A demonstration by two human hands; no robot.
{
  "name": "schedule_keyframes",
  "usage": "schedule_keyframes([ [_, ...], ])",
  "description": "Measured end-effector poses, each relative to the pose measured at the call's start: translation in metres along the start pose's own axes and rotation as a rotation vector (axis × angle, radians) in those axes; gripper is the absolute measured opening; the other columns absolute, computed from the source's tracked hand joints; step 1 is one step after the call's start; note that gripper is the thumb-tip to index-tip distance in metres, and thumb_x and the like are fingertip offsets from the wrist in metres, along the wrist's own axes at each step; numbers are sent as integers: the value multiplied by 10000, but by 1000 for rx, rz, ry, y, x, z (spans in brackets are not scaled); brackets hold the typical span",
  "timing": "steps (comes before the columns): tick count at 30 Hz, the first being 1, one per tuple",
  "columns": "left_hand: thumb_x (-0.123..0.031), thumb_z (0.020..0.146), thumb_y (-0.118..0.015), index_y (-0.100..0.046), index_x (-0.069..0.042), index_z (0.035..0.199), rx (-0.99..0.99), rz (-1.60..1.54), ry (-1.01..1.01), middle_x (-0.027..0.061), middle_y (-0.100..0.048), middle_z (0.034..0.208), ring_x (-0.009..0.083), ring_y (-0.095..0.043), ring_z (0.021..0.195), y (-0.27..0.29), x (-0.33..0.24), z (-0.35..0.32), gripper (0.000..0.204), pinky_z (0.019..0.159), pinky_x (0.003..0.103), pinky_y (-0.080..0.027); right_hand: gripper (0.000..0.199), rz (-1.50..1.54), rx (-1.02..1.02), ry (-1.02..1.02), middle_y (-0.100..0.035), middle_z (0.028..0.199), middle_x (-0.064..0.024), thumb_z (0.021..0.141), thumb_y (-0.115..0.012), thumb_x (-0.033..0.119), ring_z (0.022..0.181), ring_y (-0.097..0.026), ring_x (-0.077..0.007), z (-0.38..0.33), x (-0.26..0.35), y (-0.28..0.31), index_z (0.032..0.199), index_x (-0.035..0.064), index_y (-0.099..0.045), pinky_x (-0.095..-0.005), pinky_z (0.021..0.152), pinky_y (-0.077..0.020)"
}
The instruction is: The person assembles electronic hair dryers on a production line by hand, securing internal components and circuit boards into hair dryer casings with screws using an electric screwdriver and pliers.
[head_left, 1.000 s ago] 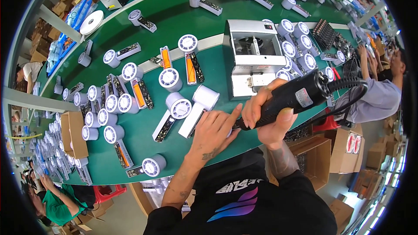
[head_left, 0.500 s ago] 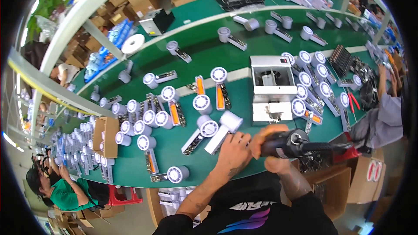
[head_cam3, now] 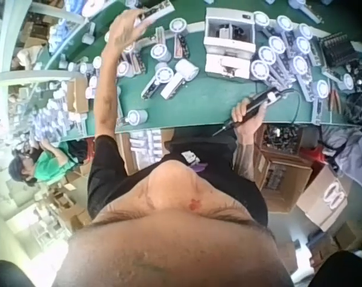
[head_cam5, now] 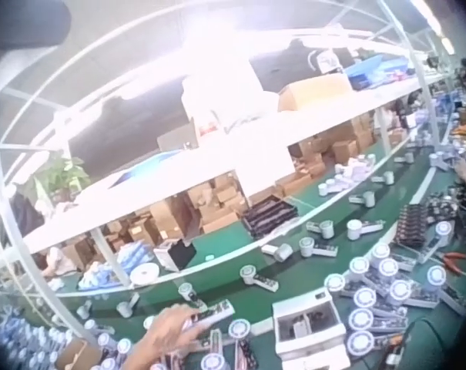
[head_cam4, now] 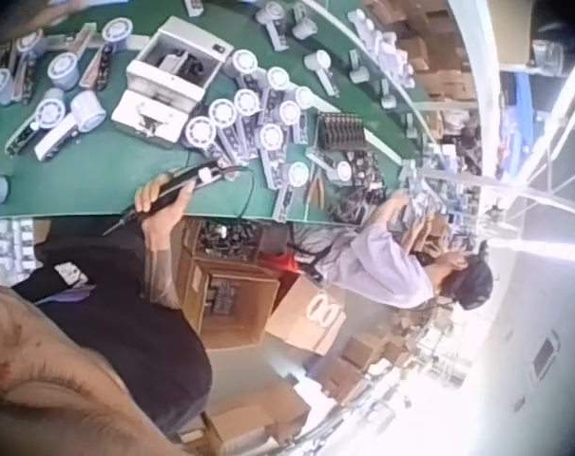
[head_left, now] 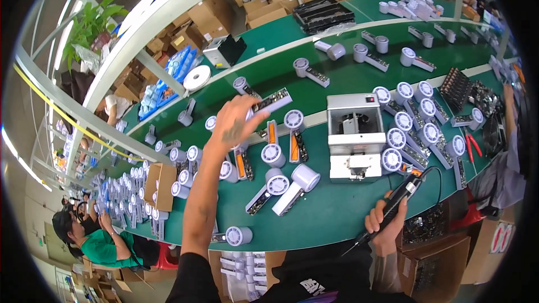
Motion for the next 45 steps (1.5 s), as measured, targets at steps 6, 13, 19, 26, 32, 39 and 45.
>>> schedule_keyframes([
  [6, -413, 818, -745, -718, -88, 1093, 392, 106, 210, 130, -700, 1102, 325, -632, 1077, -131, 89, 51, 426, 928, 438, -502, 492, -14, 38, -24, -383, 579, -11, 1025, -322, 601, 395, -357, -122, 7, -1, 2, 1102, 137, -466, -283, 393, -325],
  [13, -205, 914, -629, -713, -71, 1049, 83, -177, 57, 175, -695, 1062, 363, -648, 1021, -134, 127, 53, 208, 887, 437, -507, 515, -5, -26, -64, -350, 575, 10, 1016, -319, 625, 386, -322, -106, 1, -2, 8, 1156, 160, -490, -279, 383, -301],
  [19, -77, 827, -689, -697, -105, 1136, 289, 222, -5, 124, -680, 1141, 339, -641, 1061, -121, 206, 31, 311, 914, 422, -530, 540, 19, -34, -89, -347, 571, 8, 1008, -328, 640, 383, -321, -106, 5, -4, 10, 1190, 163, -503, -279, 373, -307],
  [26, -95, 726, -795, -741, -163, 1053, 609, 243, -14, 72, -687, 1127, 322, -644, 1054, -163, 245, 60, 338, 873, 416, -536, 543, 15, -82, -61, -359, 571, 1, 1018, -318, 629, 370, -327, -111, 8, -3, 14, 1230, 154, -474, -276, 353, -300],
  [32, -184, 755, -715, -710, -80, 847, 652, 250, -181, 167, -674, 802, 356, -669, 782, -169, 240, 76, 139, 658, 458, -515, 526, 59, 22, -122, -398, 598, -7, 1006, -343, 627, 403, -368, -135, 2, -1, 15, 1224, 167, -477, -312, 408, -345],
  [39, -116, 771, -749, -697, -41, 1003, 595, 85, -48, 192, -691, 912, 395, -656, 887, -151, 234, 69, 250, 747, 451, -506, 453, 138, 93, -68, -455, 668, -75, 1040, -421, 486, 474, -416, -156, 4, 0, 4, 1210, 67, -459, -338, 494, -387],
  [45, -63, 800, -731, -655, 27, 1088, 125, -78, -96, 214, -662, 969, 403, -628, 907, -91, 232, 50, 311, 794, 421, -496, 476, 51, 81, -91, -459, 678, -55, 1039, -380, 532, 495, -429, -149, 1, -1, 1, 1218, 99, -462, -325, 514, -389],
])
Point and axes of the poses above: each hand's wrist, its own z-axis towards the middle knuckle, its own y-axis out of the back of the hand, x = y × z, the point moved 6 cm from there along z, towards the middle knuckle
